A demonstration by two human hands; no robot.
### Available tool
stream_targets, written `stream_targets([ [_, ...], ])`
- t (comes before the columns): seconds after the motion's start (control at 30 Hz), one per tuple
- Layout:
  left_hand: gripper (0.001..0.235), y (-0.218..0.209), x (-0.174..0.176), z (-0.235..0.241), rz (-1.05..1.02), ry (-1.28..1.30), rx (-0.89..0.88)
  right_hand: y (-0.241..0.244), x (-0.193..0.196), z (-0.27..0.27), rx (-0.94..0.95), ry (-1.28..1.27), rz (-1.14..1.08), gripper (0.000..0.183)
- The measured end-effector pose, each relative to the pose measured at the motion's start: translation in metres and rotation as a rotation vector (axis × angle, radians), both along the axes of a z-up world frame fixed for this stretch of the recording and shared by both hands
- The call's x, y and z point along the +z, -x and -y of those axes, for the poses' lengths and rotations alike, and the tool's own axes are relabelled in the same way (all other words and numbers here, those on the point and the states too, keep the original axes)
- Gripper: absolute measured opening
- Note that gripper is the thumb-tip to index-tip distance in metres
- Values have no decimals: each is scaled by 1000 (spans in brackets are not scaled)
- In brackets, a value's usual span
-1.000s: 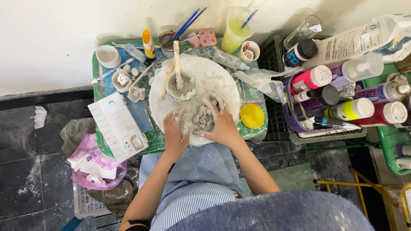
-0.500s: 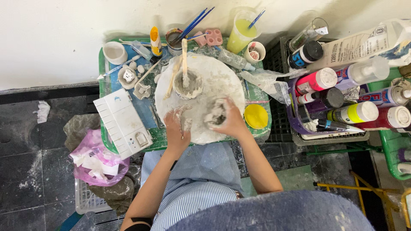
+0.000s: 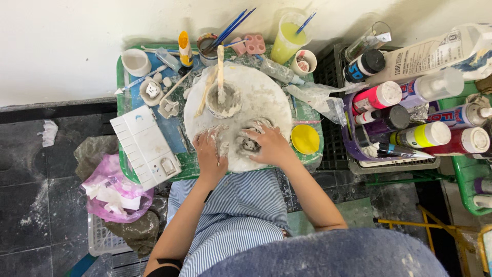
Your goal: The person molds and shapes a mass of wet clay by hand on a rotating work surface, pressing and smoothing different sections.
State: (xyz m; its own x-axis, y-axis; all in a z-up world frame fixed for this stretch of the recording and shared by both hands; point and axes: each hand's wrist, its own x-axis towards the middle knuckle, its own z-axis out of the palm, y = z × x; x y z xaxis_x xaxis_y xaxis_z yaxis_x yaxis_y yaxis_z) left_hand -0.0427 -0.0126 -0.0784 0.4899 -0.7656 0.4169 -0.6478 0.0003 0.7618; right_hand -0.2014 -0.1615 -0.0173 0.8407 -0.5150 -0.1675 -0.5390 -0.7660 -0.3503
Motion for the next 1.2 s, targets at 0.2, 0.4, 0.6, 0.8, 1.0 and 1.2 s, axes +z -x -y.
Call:
stream_targets([
  [0.2, 70, -2, 4, -1, 96, -88, -18, 13, -36, 27, 19, -40, 441, 57],
  [0.4, 70, -6, 7, -1, 139, -104, -12, 16, -56, 75, -319, -596, 1111, 11],
  [0.6, 70, -5, 5, 1, 196, -118, 10, 26, -6, 69, -451, -218, 964, 36],
  [0.8, 71, -9, 7, 2, 184, -152, 9, 29, -20, 68, -331, 145, 609, 52],
  [1.0, 75, -21, 13, 3, 205, -240, 7, 20, -84, 82, -422, 202, 493, 67],
  [1.2, 76, -31, 7, 6, 312, -317, -37, 15, -63, 46, -377, 200, 327, 64],
])
